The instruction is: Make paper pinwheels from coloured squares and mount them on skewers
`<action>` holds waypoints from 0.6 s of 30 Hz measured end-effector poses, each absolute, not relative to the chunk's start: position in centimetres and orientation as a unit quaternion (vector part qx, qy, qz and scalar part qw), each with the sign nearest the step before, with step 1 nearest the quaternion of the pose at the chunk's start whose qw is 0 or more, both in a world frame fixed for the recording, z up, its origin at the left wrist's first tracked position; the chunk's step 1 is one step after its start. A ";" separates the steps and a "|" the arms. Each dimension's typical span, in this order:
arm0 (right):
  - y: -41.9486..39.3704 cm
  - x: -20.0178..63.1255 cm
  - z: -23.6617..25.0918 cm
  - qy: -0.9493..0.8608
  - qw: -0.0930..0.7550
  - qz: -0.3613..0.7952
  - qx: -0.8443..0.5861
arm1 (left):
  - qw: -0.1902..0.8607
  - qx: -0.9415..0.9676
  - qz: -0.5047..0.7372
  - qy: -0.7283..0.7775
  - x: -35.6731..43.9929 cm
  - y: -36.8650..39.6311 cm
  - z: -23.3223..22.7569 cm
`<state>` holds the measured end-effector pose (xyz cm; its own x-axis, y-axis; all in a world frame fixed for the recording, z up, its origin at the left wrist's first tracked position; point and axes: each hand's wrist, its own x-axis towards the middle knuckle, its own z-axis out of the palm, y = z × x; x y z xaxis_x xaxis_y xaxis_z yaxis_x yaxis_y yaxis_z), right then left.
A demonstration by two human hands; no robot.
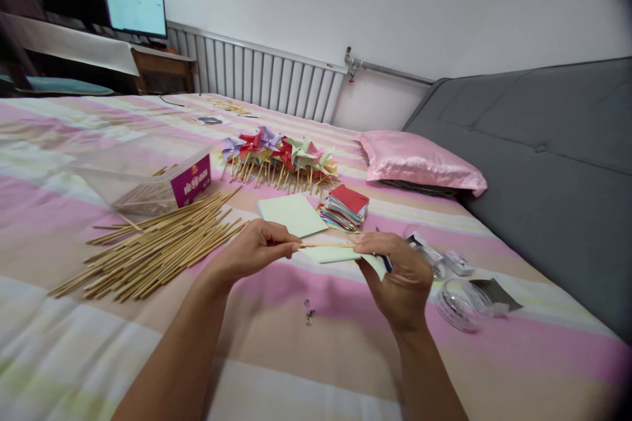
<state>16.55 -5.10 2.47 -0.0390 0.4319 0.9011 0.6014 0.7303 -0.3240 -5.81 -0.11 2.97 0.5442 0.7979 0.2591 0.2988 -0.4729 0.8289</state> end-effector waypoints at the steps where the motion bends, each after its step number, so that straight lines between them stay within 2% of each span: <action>1: -5.1 16.5 2.4 -0.716 0.592 -0.073 -0.363 | 0.380 0.793 0.327 0.346 -5.8 -0.1 3.0; 13: -4.7 16.7 2.3 -0.719 0.586 -0.082 -0.366 | 0.387 0.788 0.326 0.352 -5.6 -0.1 2.7; 18: -4.7 16.9 2.5 -0.729 0.554 -0.103 -0.390 | 0.376 0.789 0.333 0.353 -5.6 0.0 2.6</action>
